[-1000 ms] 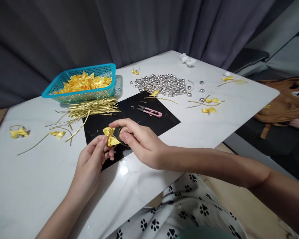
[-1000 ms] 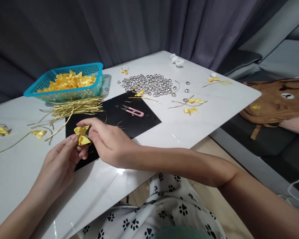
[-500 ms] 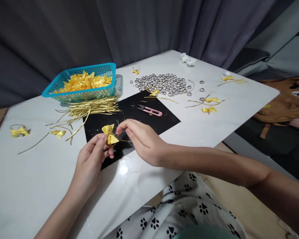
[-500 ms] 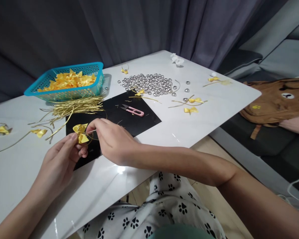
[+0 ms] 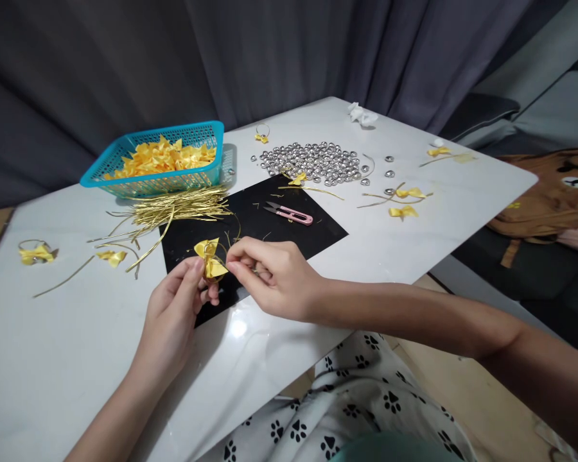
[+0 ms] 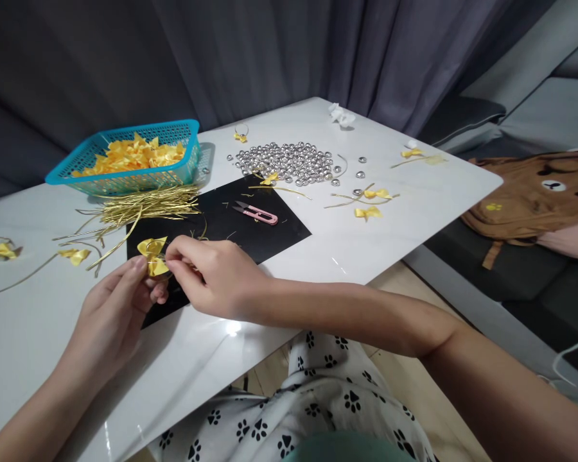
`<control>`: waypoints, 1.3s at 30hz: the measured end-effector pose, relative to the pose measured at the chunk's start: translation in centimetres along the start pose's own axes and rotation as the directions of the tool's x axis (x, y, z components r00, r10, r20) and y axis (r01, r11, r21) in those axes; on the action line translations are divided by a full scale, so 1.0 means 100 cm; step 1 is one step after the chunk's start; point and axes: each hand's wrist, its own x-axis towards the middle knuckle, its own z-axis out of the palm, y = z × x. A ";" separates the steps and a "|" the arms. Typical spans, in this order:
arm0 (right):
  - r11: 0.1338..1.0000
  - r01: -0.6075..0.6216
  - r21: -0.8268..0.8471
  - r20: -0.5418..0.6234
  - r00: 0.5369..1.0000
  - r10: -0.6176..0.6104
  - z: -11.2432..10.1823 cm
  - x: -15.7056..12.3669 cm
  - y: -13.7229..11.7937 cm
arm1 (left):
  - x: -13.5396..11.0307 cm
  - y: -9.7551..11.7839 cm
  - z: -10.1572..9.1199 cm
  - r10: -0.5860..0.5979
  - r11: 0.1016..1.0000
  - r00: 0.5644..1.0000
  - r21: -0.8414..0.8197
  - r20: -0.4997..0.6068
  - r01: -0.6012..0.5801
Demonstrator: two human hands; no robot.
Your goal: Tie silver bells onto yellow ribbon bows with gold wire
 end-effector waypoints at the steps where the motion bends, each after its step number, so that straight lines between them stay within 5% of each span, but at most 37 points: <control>1: 1.000 -0.001 0.010 0.003 1.000 0.001 0.001 0.000 0.000 | 0.000 0.000 0.000 0.004 1.000 1.000 0.006 -0.001 -0.004; 39: 0.982 -0.130 0.138 0.067 0.990 0.122 0.002 0.004 -0.001 | 0.003 -0.003 0.000 0.017 0.999 1.000 0.032 -0.008 -0.017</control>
